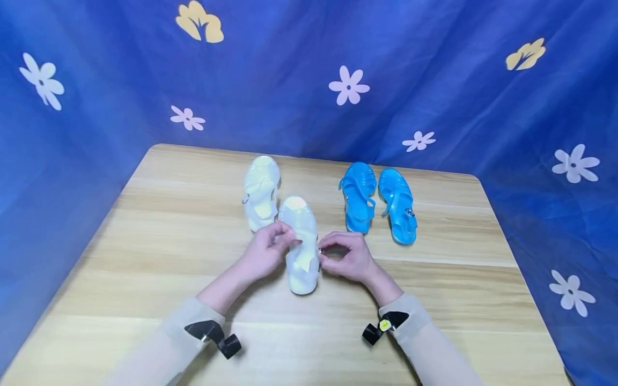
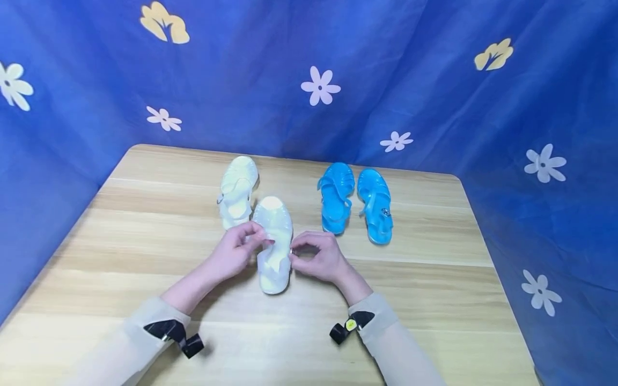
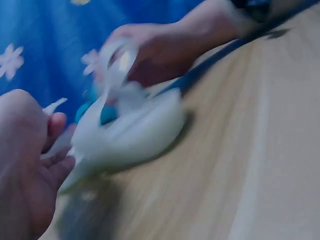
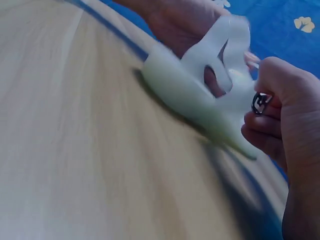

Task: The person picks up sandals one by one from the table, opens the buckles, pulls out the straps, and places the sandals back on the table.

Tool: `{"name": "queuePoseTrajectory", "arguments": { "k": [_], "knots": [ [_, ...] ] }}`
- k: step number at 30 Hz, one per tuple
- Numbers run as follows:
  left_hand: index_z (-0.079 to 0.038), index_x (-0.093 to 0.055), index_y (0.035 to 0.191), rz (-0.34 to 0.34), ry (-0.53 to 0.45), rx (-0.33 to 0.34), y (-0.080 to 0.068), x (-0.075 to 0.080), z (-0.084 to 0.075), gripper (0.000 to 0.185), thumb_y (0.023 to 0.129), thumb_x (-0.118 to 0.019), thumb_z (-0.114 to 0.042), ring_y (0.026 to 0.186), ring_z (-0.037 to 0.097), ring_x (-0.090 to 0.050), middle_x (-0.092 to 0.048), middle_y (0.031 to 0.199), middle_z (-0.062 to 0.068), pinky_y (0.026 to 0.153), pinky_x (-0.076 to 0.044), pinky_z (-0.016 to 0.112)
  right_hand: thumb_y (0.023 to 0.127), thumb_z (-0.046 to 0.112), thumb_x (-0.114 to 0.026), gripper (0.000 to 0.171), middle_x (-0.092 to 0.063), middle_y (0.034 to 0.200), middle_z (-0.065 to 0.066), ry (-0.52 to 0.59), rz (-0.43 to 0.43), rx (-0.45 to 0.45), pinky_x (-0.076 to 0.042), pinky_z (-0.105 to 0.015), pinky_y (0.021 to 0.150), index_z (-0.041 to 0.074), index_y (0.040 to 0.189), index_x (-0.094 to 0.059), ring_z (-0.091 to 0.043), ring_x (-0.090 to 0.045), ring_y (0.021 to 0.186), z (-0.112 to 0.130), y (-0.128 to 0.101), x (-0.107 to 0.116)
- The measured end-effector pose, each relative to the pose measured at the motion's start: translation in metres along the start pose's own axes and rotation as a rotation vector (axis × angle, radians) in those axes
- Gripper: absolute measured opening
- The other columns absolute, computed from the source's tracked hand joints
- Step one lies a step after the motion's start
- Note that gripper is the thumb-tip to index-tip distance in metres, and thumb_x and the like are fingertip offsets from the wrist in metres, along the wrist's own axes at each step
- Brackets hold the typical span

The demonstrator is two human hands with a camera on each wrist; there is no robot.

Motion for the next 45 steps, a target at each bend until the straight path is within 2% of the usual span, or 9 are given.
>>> {"name": "queuePoseTrajectory", "arguments": {
  "k": [4, 10, 17, 22, 28, 32, 35, 40, 45],
  "knots": [
    [-0.005, -0.071, 0.101, 0.097, 0.126, -0.068, 0.008, -0.007, -0.012, 0.015, 0.108, -0.06, -0.011, 0.103, 0.02, -0.069, -0.074, 0.099, 0.002, 0.093, -0.056, 0.037, 0.071, -0.023, -0.08, 0.027, -0.075, 0.092, -0.025, 0.026, 0.035, -0.022, -0.063, -0.035, 0.081, -0.011, 0.095, -0.073, -0.037, -0.073, 0.08, 0.014, 0.01, -0.002],
    [-0.008, -0.072, 0.096, 0.034, 0.173, -0.077, 0.009, 0.001, -0.018, 0.013, 0.106, -0.063, -0.008, 0.096, 0.018, -0.067, -0.073, 0.094, -0.001, 0.088, -0.056, 0.039, 0.069, -0.023, -0.081, 0.027, -0.074, 0.089, -0.024, -0.001, 0.019, -0.008, -0.063, -0.037, 0.077, -0.011, 0.092, -0.072, -0.036, -0.072, 0.078, 0.024, 0.012, -0.004],
    [-0.007, -0.073, 0.098, 0.051, 0.164, -0.095, 0.005, 0.008, -0.015, 0.011, 0.106, -0.064, -0.01, 0.097, 0.018, -0.069, -0.074, 0.095, 0.0, 0.088, -0.056, 0.037, 0.074, -0.021, -0.081, 0.025, -0.074, 0.092, -0.025, -0.015, 0.024, -0.033, -0.063, -0.038, 0.079, -0.012, 0.096, -0.073, -0.036, -0.073, 0.081, 0.025, 0.011, -0.003],
    [-0.007, -0.071, 0.109, 0.041, 0.214, -0.146, -0.002, 0.013, -0.014, 0.009, 0.103, -0.07, -0.013, 0.109, 0.023, -0.068, -0.074, 0.108, 0.002, 0.097, -0.054, 0.047, 0.077, -0.019, -0.081, 0.024, -0.075, 0.094, -0.023, -0.039, 0.031, -0.058, -0.063, -0.043, 0.079, -0.011, 0.099, -0.073, -0.036, -0.073, 0.083, 0.03, 0.01, -0.004],
    [-0.006, -0.065, 0.131, -0.006, 0.283, -0.214, -0.011, 0.022, -0.016, 0.034, 0.1, -0.074, -0.015, 0.124, 0.034, -0.062, -0.068, 0.132, 0.009, 0.105, -0.049, 0.055, 0.079, -0.019, -0.082, 0.025, -0.074, 0.096, -0.023, -0.032, 0.032, -0.097, -0.063, -0.048, 0.08, -0.011, 0.101, -0.073, -0.038, -0.073, 0.086, 0.025, 0.004, -0.007],
    [-0.006, -0.053, 0.147, 0.0, 0.259, -0.198, -0.016, 0.027, -0.014, 0.054, 0.099, -0.077, -0.015, 0.136, 0.032, -0.056, -0.057, 0.149, 0.011, 0.112, -0.046, 0.053, 0.081, -0.016, -0.082, 0.027, -0.074, 0.101, -0.022, -0.007, 0.044, -0.133, -0.063, -0.048, 0.083, -0.009, 0.106, -0.073, -0.04, -0.072, 0.089, 0.011, -0.009, -0.007],
    [-0.004, -0.048, 0.152, 0.018, 0.279, -0.174, -0.021, 0.03, -0.013, 0.063, 0.098, -0.079, -0.019, 0.137, 0.034, -0.055, -0.053, 0.154, 0.013, 0.111, -0.047, 0.051, 0.084, -0.012, -0.082, 0.033, -0.073, 0.109, -0.02, 0.004, 0.08, -0.17, -0.061, -0.046, 0.089, -0.007, 0.115, -0.072, -0.038, -0.073, 0.095, 0.004, -0.018, -0.004],
    [-0.001, -0.06, 0.144, 0.083, 0.424, -0.126, -0.031, 0.032, -0.01, 0.071, 0.09, -0.086, -0.038, 0.129, 0.034, -0.062, -0.063, 0.145, 0.014, 0.11, -0.048, 0.053, 0.086, 0.003, -0.087, 0.048, -0.071, 0.126, -0.01, -0.002, 0.163, -0.22, -0.055, -0.041, 0.102, 0.001, 0.131, -0.069, -0.03, -0.07, 0.114, 0.0, -0.024, -0.002],
    [-0.001, -0.068, 0.137, 0.179, 0.513, -0.1, -0.034, 0.029, -0.004, 0.078, 0.079, -0.094, -0.045, 0.128, 0.027, -0.064, -0.07, 0.135, 0.011, 0.111, -0.048, 0.047, 0.085, 0.015, -0.092, 0.052, -0.071, 0.129, -0.005, -0.073, 0.167, -0.194, -0.053, -0.038, 0.106, 0.004, 0.132, -0.071, -0.023, -0.068, 0.12, 0.0, -0.023, -0.006]
  ]
}}
Point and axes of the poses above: each hand's wrist, its own y-axis towards the middle knuckle, its own x-axis out of the back of the hand, z = x × y, the point moved 3 cm from there along y, towards the middle knuckle
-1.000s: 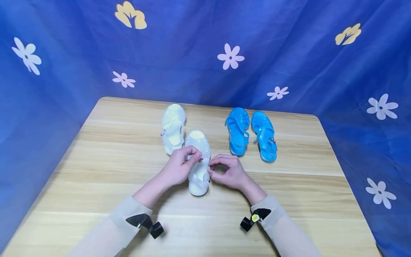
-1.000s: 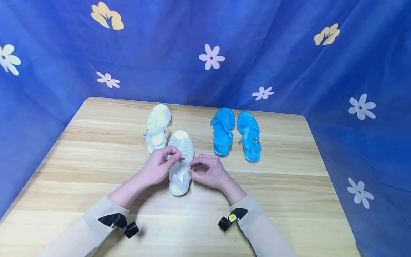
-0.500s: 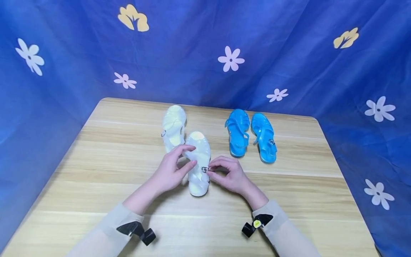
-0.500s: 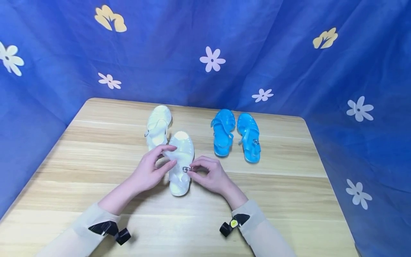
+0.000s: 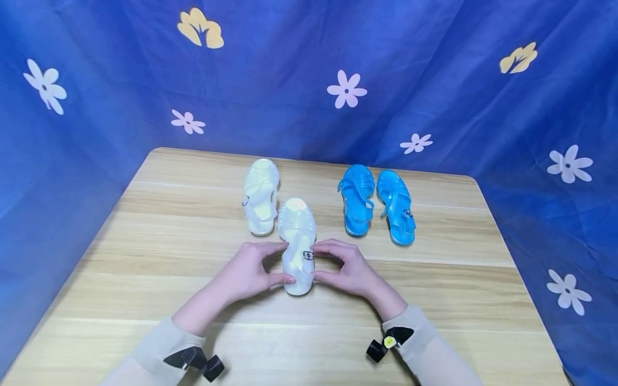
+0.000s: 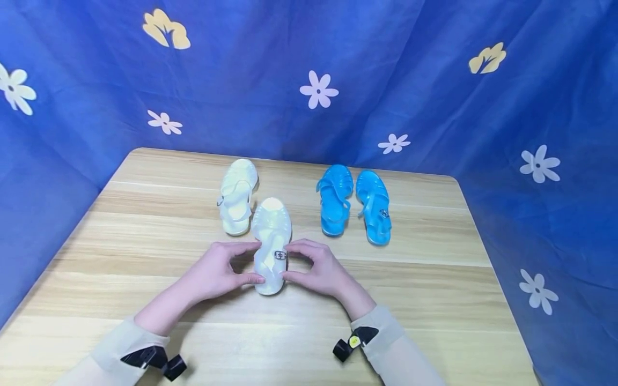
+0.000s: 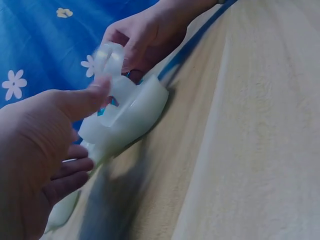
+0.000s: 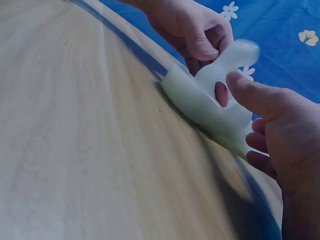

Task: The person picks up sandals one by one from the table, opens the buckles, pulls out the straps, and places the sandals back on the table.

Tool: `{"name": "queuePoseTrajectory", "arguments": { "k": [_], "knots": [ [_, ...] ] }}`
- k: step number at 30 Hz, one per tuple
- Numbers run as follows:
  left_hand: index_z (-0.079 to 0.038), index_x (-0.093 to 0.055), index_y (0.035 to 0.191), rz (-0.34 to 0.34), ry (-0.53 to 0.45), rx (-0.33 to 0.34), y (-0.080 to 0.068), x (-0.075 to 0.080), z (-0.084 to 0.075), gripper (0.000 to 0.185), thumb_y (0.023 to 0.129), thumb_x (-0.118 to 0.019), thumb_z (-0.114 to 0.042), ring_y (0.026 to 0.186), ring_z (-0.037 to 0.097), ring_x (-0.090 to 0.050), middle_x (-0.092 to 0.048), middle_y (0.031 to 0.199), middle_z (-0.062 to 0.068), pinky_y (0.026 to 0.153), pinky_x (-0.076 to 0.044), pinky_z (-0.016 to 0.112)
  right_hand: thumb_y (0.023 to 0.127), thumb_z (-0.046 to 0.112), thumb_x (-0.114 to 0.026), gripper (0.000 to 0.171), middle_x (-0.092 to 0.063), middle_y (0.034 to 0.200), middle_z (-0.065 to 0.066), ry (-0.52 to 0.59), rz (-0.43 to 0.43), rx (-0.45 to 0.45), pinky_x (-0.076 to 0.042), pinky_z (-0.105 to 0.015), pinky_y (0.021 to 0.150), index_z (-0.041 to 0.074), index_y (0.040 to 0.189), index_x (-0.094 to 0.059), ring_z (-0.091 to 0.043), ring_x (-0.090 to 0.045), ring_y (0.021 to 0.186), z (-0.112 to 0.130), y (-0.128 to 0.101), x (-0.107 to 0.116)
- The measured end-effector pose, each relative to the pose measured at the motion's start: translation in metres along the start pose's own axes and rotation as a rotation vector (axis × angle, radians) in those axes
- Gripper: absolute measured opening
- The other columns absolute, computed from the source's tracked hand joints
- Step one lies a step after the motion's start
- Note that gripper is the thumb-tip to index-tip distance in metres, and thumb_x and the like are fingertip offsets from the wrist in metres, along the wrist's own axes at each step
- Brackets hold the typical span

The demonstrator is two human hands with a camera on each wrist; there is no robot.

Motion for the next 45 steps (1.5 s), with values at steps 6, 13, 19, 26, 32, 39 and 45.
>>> {"name": "queuePoseTrajectory", "arguments": {
  "k": [6, 13, 19, 26, 32, 39, 45],
  "knots": [
    [0.0, -0.07, 0.134, 0.014, 0.022, -0.028, 0.001, -0.003, 0.002, 0.066, 0.084, -0.091, -0.037, 0.123, 0.029, -0.067, -0.071, 0.129, 0.014, 0.108, -0.05, 0.047, 0.087, 0.011, -0.089, 0.042, -0.072, 0.124, -0.006, -0.086, -0.039, 0.027, -0.054, -0.035, 0.103, 0.004, 0.125, -0.074, -0.021, -0.068, 0.117, 0.004, 0.004, -0.01],
    [0.003, -0.069, 0.134, -0.033, 0.03, 0.052, 0.019, -0.008, 0.001, 0.062, 0.086, -0.089, -0.031, 0.123, 0.036, -0.066, -0.069, 0.13, 0.022, 0.106, -0.051, 0.049, 0.091, 0.01, -0.085, 0.038, -0.072, 0.123, -0.007, -0.197, -0.111, -0.054, -0.054, -0.034, 0.103, 0.003, 0.126, -0.073, -0.02, -0.068, 0.117, -0.001, 0.011, -0.01],
    [0.007, -0.064, 0.138, -0.079, 0.095, 0.064, 0.039, -0.015, -0.004, 0.061, 0.092, -0.084, -0.026, 0.116, 0.037, -0.07, -0.068, 0.129, 0.026, 0.099, -0.056, 0.047, 0.092, 0.004, -0.083, 0.035, -0.073, 0.122, -0.013, -0.278, -0.218, -0.128, -0.053, -0.038, 0.105, -0.002, 0.125, -0.073, -0.026, -0.068, 0.118, -0.007, 0.024, -0.006],
    [0.011, -0.06, 0.14, -0.109, 0.119, 0.047, 0.056, -0.017, -0.002, 0.059, 0.096, -0.08, -0.023, 0.109, 0.038, -0.072, -0.068, 0.126, 0.029, 0.095, -0.059, 0.046, 0.09, 0.0, -0.083, 0.035, -0.074, 0.119, -0.017, -0.343, -0.325, -0.203, -0.054, -0.043, 0.103, -0.005, 0.123, -0.073, -0.03, -0.07, 0.114, -0.01, 0.039, -0.008],
    [0.013, -0.056, 0.143, -0.104, 0.145, 0.08, 0.068, -0.012, 0.0, 0.058, 0.099, -0.077, -0.02, 0.117, 0.044, -0.067, -0.065, 0.131, 0.031, 0.101, -0.055, 0.05, 0.09, -0.001, -0.083, 0.033, -0.075, 0.113, -0.017, -0.329, -0.407, -0.242, -0.059, -0.04, 0.093, -0.007, 0.121, -0.074, -0.027, -0.074, 0.103, -0.016, 0.05, -0.012],
    [0.01, -0.054, 0.147, -0.108, 0.119, 0.162, 0.08, -0.012, 0.002, 0.056, 0.1, -0.074, -0.013, 0.126, 0.043, -0.062, -0.062, 0.137, 0.029, 0.107, -0.051, 0.049, 0.091, -0.003, -0.081, 0.033, -0.074, 0.115, -0.019, -0.281, -0.483, -0.297, -0.061, -0.034, 0.09, -0.007, 0.122, -0.073, -0.027, -0.075, 0.101, -0.024, 0.058, -0.014],
    [0.011, -0.047, 0.15, -0.146, 0.089, 0.169, 0.078, -0.016, 0.005, 0.055, 0.103, -0.068, -0.008, 0.131, 0.041, -0.06, -0.059, 0.142, 0.029, 0.11, -0.048, 0.048, 0.091, -0.004, -0.08, 0.033, -0.074, 0.115, -0.019, -0.258, -0.509, -0.318, -0.06, -0.03, 0.089, -0.007, 0.123, -0.073, -0.027, -0.075, 0.1, -0.026, 0.061, -0.014]
  ]
}}
Point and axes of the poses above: each hand's wrist, its own y-axis towards the middle knuckle, its own x-axis out of the back of the hand, z = x × y, the point moved 3 cm from there along y, towards the middle knuckle
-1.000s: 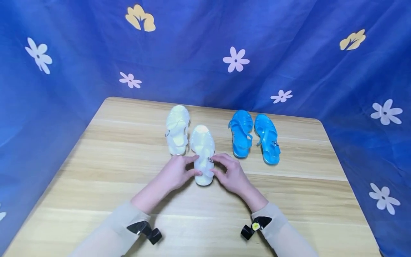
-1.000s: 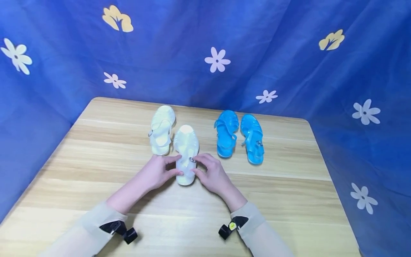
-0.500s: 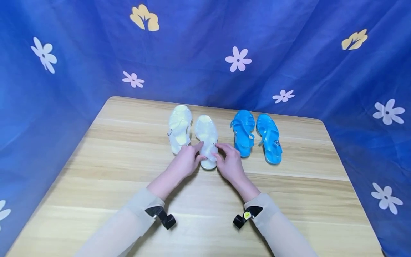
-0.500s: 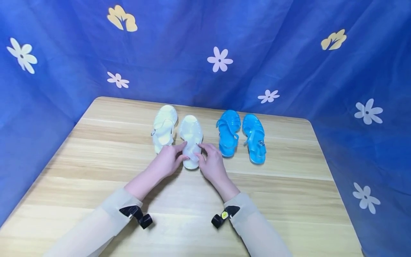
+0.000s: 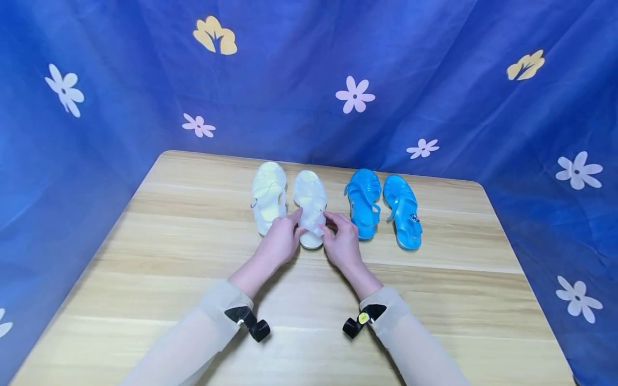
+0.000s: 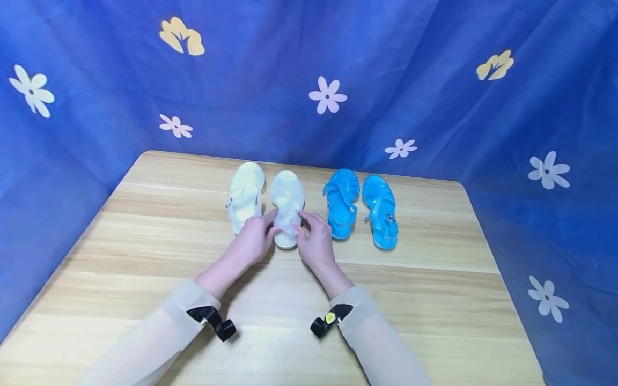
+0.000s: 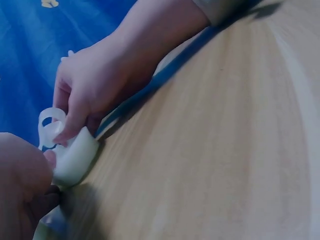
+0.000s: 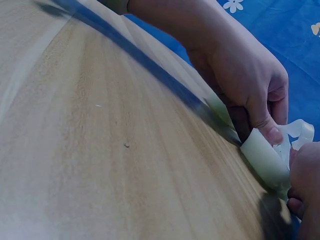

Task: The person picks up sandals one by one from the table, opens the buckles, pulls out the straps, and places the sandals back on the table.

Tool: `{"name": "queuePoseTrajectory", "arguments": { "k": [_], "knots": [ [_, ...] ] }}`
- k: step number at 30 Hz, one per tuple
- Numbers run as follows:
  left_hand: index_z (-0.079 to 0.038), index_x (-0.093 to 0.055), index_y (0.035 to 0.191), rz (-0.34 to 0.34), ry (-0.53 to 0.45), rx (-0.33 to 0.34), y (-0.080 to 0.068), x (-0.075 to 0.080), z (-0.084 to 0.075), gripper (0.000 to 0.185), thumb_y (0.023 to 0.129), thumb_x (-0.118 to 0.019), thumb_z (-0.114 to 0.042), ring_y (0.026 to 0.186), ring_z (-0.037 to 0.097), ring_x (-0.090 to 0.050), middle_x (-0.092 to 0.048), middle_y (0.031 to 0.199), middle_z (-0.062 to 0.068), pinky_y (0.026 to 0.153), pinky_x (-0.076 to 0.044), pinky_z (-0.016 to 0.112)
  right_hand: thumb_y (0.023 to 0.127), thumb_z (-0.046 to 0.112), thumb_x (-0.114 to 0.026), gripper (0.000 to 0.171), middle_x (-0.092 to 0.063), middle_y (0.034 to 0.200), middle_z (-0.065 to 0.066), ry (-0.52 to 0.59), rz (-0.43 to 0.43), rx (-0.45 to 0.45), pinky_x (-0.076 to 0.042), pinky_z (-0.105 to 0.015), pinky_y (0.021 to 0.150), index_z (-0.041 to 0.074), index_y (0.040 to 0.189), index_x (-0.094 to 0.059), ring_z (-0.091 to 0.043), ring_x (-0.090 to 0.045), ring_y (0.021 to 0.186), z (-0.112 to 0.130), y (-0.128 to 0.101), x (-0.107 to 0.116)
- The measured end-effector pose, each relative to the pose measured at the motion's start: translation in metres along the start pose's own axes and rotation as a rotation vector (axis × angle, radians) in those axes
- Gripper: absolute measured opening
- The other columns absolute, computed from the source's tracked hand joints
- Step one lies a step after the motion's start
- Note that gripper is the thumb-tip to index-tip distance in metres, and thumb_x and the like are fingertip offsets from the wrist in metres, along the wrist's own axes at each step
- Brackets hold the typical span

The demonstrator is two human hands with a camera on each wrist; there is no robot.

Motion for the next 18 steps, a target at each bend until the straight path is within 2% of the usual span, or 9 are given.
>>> {"name": "queuePoseTrajectory", "arguments": {
  "k": [9, 18],
  "knots": [
    [0.014, -0.043, 0.152, -0.015, 0.024, -0.014, -0.004, -0.003, 0.002, 0.057, 0.104, -0.066, -0.007, 0.127, 0.045, -0.061, -0.059, 0.139, 0.034, 0.107, -0.051, 0.05, 0.089, -0.004, -0.082, 0.031, -0.076, 0.111, -0.017, 0.005, -0.012, -0.01, -0.062, -0.03, 0.082, -0.005, 0.119, -0.075, -0.024, -0.075, 0.091, -0.002, 0.0, -0.002],
    [0.018, -0.032, 0.155, 0.021, -0.011, -0.015, -0.015, -0.002, -0.003, 0.062, 0.108, -0.061, -0.012, 0.135, 0.046, -0.054, -0.051, 0.147, 0.035, 0.113, -0.045, 0.052, 0.09, -0.002, -0.082, 0.033, -0.075, 0.114, -0.017, 0.038, 0.007, -0.03, -0.062, -0.029, 0.082, -0.005, 0.122, -0.074, -0.022, -0.075, 0.09, -0.003, 0.002, 0.002]
  ]
}}
Point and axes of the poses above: each hand's wrist, its own y-axis towards the middle knuckle, its own x-axis out of the back of the hand, z = x × y, the point moved 3 cm from there along y, towards the middle knuckle
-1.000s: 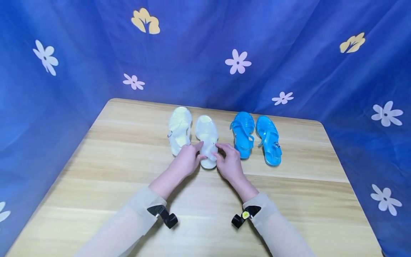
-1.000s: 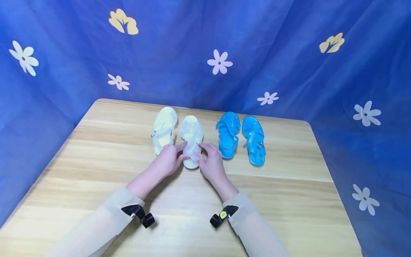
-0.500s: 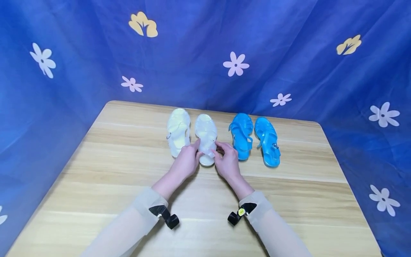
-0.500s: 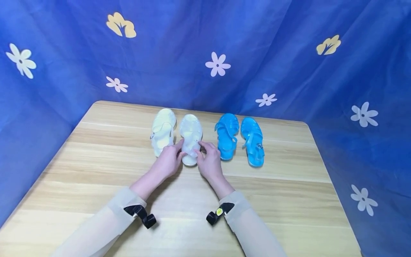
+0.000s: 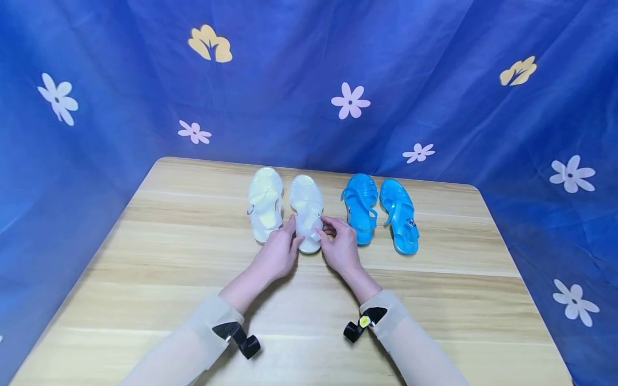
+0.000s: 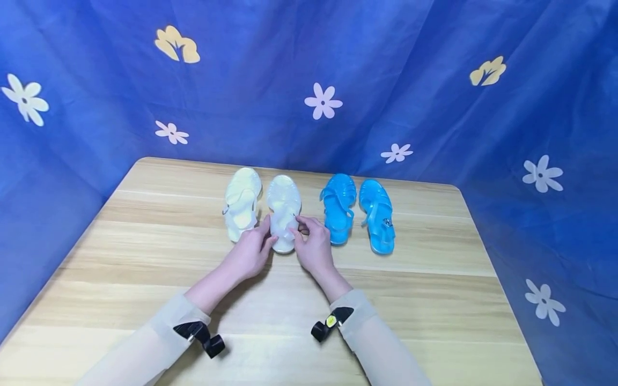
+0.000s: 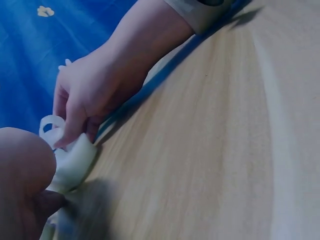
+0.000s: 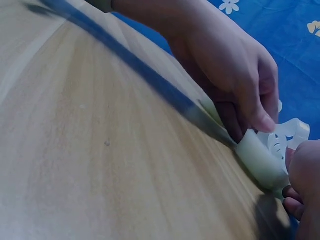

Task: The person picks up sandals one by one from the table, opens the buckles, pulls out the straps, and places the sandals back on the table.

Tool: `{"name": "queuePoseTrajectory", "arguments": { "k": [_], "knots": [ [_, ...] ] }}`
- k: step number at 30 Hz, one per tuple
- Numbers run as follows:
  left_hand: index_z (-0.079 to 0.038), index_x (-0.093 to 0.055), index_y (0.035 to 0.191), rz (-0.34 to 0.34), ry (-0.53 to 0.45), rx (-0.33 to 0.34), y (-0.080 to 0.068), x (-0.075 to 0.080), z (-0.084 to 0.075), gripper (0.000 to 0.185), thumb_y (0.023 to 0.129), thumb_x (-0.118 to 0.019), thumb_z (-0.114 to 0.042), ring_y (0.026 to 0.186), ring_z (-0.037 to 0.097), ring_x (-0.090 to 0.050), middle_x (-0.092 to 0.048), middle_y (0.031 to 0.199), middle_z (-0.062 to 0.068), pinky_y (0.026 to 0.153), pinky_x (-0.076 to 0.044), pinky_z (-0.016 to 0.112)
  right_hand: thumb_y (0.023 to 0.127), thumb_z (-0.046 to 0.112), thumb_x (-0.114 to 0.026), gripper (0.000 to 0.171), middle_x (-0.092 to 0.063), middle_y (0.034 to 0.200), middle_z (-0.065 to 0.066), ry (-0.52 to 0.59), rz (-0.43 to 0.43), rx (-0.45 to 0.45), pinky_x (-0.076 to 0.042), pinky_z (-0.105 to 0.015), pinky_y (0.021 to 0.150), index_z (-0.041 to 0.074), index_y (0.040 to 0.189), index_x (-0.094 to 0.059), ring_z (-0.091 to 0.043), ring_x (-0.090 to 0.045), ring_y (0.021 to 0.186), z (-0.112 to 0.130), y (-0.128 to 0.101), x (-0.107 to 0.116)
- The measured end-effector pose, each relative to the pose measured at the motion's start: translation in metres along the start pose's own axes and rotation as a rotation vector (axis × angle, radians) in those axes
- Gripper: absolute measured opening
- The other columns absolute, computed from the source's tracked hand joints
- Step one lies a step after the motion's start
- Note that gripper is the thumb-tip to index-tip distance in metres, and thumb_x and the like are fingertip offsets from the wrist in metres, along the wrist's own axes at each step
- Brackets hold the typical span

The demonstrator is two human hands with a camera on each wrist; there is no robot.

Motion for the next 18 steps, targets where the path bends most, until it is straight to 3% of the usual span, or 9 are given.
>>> {"name": "queuePoseTrajectory", "arguments": {
  "k": [6, 10, 14, 18],
  "knots": [
    [0.015, -0.041, 0.153, 0.01, -0.045, -0.04, -0.016, 0.011, -0.002, 0.055, 0.108, -0.06, -0.012, 0.129, 0.041, -0.061, -0.057, 0.143, 0.031, 0.109, -0.049, 0.05, 0.091, -0.005, -0.08, 0.036, -0.074, 0.114, -0.017, 0.054, 0.038, -0.042, -0.061, -0.029, 0.087, -0.006, 0.126, -0.071, -0.024, -0.074, 0.096, 0.002, -0.007, 0.005],
    [0.012, -0.058, 0.142, -0.023, -0.106, -0.052, -0.027, 0.027, -0.003, 0.045, 0.105, -0.065, -0.013, 0.114, 0.035, -0.071, -0.069, 0.129, 0.025, 0.099, -0.057, 0.047, 0.09, -0.006, -0.077, 0.034, -0.072, 0.113, -0.023, 0.081, 0.015, 0.015, -0.061, -0.036, 0.091, -0.011, 0.123, -0.069, -0.033, -0.073, 0.1, 0.007, -0.017, 0.012],
    [0.003, -0.074, 0.12, -0.114, -0.148, -0.062, -0.035, 0.053, 0.006, 0.024, 0.101, -0.071, -0.012, 0.091, 0.023, -0.076, -0.078, 0.105, 0.014, 0.084, -0.063, 0.039, 0.088, -0.008, -0.074, 0.037, -0.07, 0.115, -0.025, 0.078, -0.057, 0.151, -0.061, -0.044, 0.09, -0.011, 0.124, -0.067, -0.037, -0.072, 0.101, 0.017, -0.02, 0.024],
    [-0.003, -0.078, 0.104, -0.264, -0.153, -0.058, -0.035, 0.076, 0.028, 0.01, 0.097, -0.075, -0.008, 0.076, 0.016, -0.071, -0.077, 0.089, 0.004, 0.071, -0.061, 0.026, 0.088, -0.01, -0.072, 0.042, -0.07, 0.119, -0.018, 0.074, -0.087, 0.276, -0.06, -0.043, 0.091, -0.004, 0.129, -0.068, -0.032, -0.07, 0.105, 0.028, -0.013, 0.031]
  ]
}}
Point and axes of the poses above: each hand's wrist, its own y-axis towards the middle knuckle, its own x-axis out of the back of the hand, z = x × y, the point moved 3 cm from there along y, towards the middle knuckle
